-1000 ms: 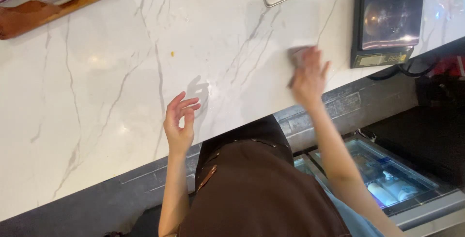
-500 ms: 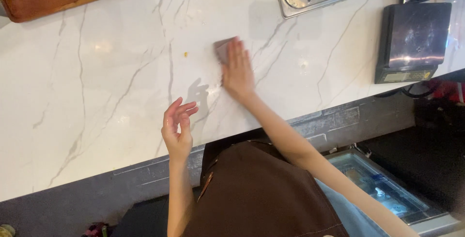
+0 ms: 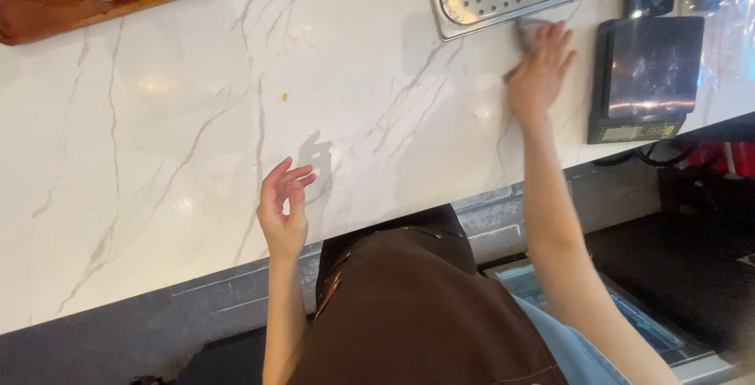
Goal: Washing hands and items in a sink, then wiping a marble counter with a cloth, and preparing a plastic bag.
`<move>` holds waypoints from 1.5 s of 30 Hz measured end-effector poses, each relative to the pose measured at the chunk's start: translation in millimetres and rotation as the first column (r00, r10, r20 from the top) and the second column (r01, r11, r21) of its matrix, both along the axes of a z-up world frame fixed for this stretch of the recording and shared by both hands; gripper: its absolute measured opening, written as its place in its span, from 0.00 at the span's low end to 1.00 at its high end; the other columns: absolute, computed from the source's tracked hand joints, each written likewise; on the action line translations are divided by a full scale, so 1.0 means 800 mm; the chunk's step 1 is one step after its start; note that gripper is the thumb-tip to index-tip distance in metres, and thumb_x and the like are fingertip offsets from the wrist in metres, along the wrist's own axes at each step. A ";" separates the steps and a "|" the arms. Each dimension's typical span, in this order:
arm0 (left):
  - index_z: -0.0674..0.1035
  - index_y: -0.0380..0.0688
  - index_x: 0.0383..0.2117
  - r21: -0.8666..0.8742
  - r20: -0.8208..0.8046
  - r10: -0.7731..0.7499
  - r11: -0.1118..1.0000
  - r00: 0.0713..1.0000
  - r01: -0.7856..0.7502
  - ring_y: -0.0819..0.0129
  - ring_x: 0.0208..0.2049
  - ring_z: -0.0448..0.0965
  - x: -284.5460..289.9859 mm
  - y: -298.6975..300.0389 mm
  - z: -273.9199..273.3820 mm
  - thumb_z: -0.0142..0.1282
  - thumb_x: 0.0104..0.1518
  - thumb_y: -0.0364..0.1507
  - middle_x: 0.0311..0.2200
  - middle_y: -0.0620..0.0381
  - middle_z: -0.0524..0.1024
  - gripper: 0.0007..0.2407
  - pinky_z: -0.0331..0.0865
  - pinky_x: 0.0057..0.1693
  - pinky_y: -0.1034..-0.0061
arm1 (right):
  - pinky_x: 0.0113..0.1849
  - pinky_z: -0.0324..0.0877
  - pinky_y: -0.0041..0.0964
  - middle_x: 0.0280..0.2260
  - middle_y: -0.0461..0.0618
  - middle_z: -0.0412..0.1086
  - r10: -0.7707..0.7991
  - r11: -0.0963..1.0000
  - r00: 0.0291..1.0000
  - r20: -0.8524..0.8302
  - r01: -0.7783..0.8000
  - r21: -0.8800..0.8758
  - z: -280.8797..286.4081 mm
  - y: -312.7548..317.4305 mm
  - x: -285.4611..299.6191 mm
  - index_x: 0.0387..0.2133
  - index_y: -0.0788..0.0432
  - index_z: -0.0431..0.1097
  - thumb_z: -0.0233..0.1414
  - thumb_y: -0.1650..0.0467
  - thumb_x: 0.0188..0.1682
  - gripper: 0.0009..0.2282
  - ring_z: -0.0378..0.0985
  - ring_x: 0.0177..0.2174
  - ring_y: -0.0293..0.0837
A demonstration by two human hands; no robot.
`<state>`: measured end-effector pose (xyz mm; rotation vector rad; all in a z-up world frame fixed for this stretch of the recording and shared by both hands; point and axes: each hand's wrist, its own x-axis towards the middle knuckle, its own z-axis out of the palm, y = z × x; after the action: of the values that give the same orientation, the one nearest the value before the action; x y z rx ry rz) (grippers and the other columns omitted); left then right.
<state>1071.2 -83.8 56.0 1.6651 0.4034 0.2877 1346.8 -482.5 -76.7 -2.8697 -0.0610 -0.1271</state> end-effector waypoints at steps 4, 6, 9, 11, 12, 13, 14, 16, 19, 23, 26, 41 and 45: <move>0.69 0.36 0.60 0.002 -0.046 0.011 1.000 0.999 -0.011 0.60 0.48 0.84 0.008 -0.014 -0.002 0.48 0.70 0.27 0.46 0.47 0.81 0.15 0.75 0.57 0.69 | 0.69 0.31 0.59 0.74 0.62 0.38 -0.087 0.996 0.996 0.032 0.086 0.033 -0.037 -0.025 0.053 0.73 0.67 0.49 0.40 0.72 0.64 0.23 0.35 0.72 0.60; 0.69 0.36 0.60 0.012 -0.072 0.035 0.999 0.997 -0.034 0.61 0.47 0.84 0.010 -0.021 -0.002 0.48 0.70 0.27 0.46 0.47 0.82 0.15 0.74 0.56 0.70 | 0.70 0.33 0.56 0.73 0.62 0.38 -0.109 0.992 0.989 0.095 0.102 0.077 -0.061 0.003 0.052 0.72 0.68 0.49 0.42 0.71 0.63 0.24 0.37 0.72 0.59; 0.69 0.36 0.60 -0.016 -0.072 0.058 0.998 0.996 -0.060 0.61 0.46 0.84 0.017 -0.029 -0.004 0.49 0.70 0.27 0.45 0.47 0.82 0.15 0.74 0.56 0.70 | 0.70 0.36 0.54 0.73 0.62 0.39 0.010 0.995 0.998 0.066 -0.017 0.095 -0.045 0.115 -0.015 0.71 0.70 0.48 0.43 0.73 0.58 0.26 0.38 0.72 0.59; 0.69 0.36 0.60 -0.025 -0.069 0.056 0.998 0.996 -0.058 0.61 0.46 0.84 0.025 -0.034 -0.007 0.49 0.70 0.27 0.45 0.48 0.82 0.15 0.74 0.56 0.70 | 0.69 0.38 0.55 0.72 0.63 0.42 0.152 0.974 0.987 0.048 -0.158 0.164 -0.025 0.168 -0.060 0.70 0.68 0.50 0.42 0.75 0.56 0.26 0.40 0.71 0.59; 0.69 0.36 0.60 -0.027 -0.069 0.050 0.998 0.996 -0.052 0.61 0.46 0.84 0.028 -0.036 -0.007 0.49 0.69 0.27 0.45 0.48 0.82 0.15 0.74 0.56 0.70 | 0.69 0.40 0.56 0.71 0.63 0.44 0.287 0.927 0.957 0.037 -0.288 0.241 -0.014 0.196 -0.085 0.69 0.67 0.51 0.42 0.76 0.54 0.26 0.43 0.70 0.60; 0.69 0.36 0.60 -0.027 -0.070 0.051 0.998 0.996 -0.053 0.61 0.46 0.84 0.032 -0.038 -0.007 0.49 0.69 0.27 0.45 0.48 0.82 0.15 0.74 0.56 0.70 | 0.69 0.40 0.56 0.71 0.63 0.44 0.288 0.927 0.957 0.036 -0.288 0.241 -0.010 0.194 -0.086 0.69 0.67 0.51 0.42 0.76 0.54 0.26 0.43 0.70 0.60; 0.70 0.36 0.59 -0.002 -0.074 0.035 0.999 0.997 -0.035 0.62 0.46 0.84 0.036 -0.037 -0.008 0.49 0.69 0.27 0.45 0.48 0.82 0.15 0.74 0.56 0.70 | 0.69 0.43 0.55 0.70 0.62 0.49 0.325 0.881 0.945 0.044 -0.319 0.349 -0.007 0.193 -0.085 0.67 0.65 0.54 0.41 0.78 0.54 0.25 0.47 0.70 0.60; 0.70 0.36 0.59 0.025 -0.075 0.021 0.999 0.997 -0.019 0.62 0.46 0.85 0.048 -0.036 -0.007 0.50 0.69 0.27 0.45 0.49 0.83 0.15 0.74 0.56 0.71 | 0.69 0.46 0.54 0.69 0.61 0.53 0.362 0.821 0.930 0.062 -0.349 0.451 0.013 0.186 -0.065 0.66 0.63 0.58 0.40 0.80 0.54 0.24 0.51 0.69 0.60; 0.70 0.37 0.59 0.010 -0.081 0.026 1.000 0.996 -0.026 0.63 0.46 0.85 0.064 -0.035 -0.005 0.50 0.69 0.26 0.44 0.49 0.83 0.14 0.74 0.56 0.71 | 0.64 0.61 0.47 0.65 0.58 0.61 0.230 0.750 0.961 0.151 -0.274 0.602 0.044 0.160 0.003 0.62 0.61 0.62 0.40 0.81 0.56 0.19 0.59 0.67 0.59; 0.70 0.36 0.59 -0.036 -0.070 0.005 0.999 0.998 -0.008 0.63 0.46 0.84 0.086 -0.041 -0.010 0.50 0.68 0.27 0.44 0.49 0.82 0.15 0.74 0.56 0.71 | 0.64 0.62 0.49 0.65 0.56 0.63 0.252 0.858 0.923 0.292 -0.353 0.373 0.031 0.124 0.112 0.62 0.61 0.63 0.43 0.80 0.59 0.17 0.62 0.65 0.60; 0.72 0.36 0.58 -0.028 -0.084 -0.021 0.999 0.996 0.019 0.64 0.46 0.84 0.097 -0.049 -0.008 0.51 0.68 0.27 0.44 0.49 0.83 0.14 0.74 0.56 0.70 | 0.63 0.61 0.49 0.66 0.56 0.62 0.246 0.886 0.941 0.234 -0.316 0.340 0.004 0.124 0.141 0.62 0.62 0.63 0.43 0.79 0.60 0.17 0.62 0.65 0.59; 0.72 0.37 0.57 -0.041 -0.119 -0.048 0.998 0.992 0.043 0.64 0.45 0.85 0.104 -0.057 -0.012 0.51 0.67 0.27 0.42 0.50 0.84 0.14 0.74 0.55 0.71 | 0.64 0.58 0.51 0.65 0.59 0.61 0.351 0.801 0.923 0.156 -0.383 0.461 -0.004 0.223 0.074 0.63 0.61 0.61 0.43 0.81 0.54 0.22 0.61 0.65 0.58; 0.72 0.39 0.57 0.030 -0.096 0.000 1.000 0.995 0.002 0.65 0.45 0.86 0.093 -0.044 -0.020 0.52 0.67 0.28 0.41 0.51 0.84 0.14 0.76 0.55 0.71 | 0.39 0.71 0.54 0.59 0.49 0.71 0.176 0.634 0.887 -0.426 0.229 0.739 0.117 0.230 0.102 0.64 0.51 0.59 0.35 0.75 0.59 0.20 0.72 0.37 0.69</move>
<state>1146.0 -119.2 39.7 1.7126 0.4718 0.2146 1428.3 -298.1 17.0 -1.9381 0.1119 0.4393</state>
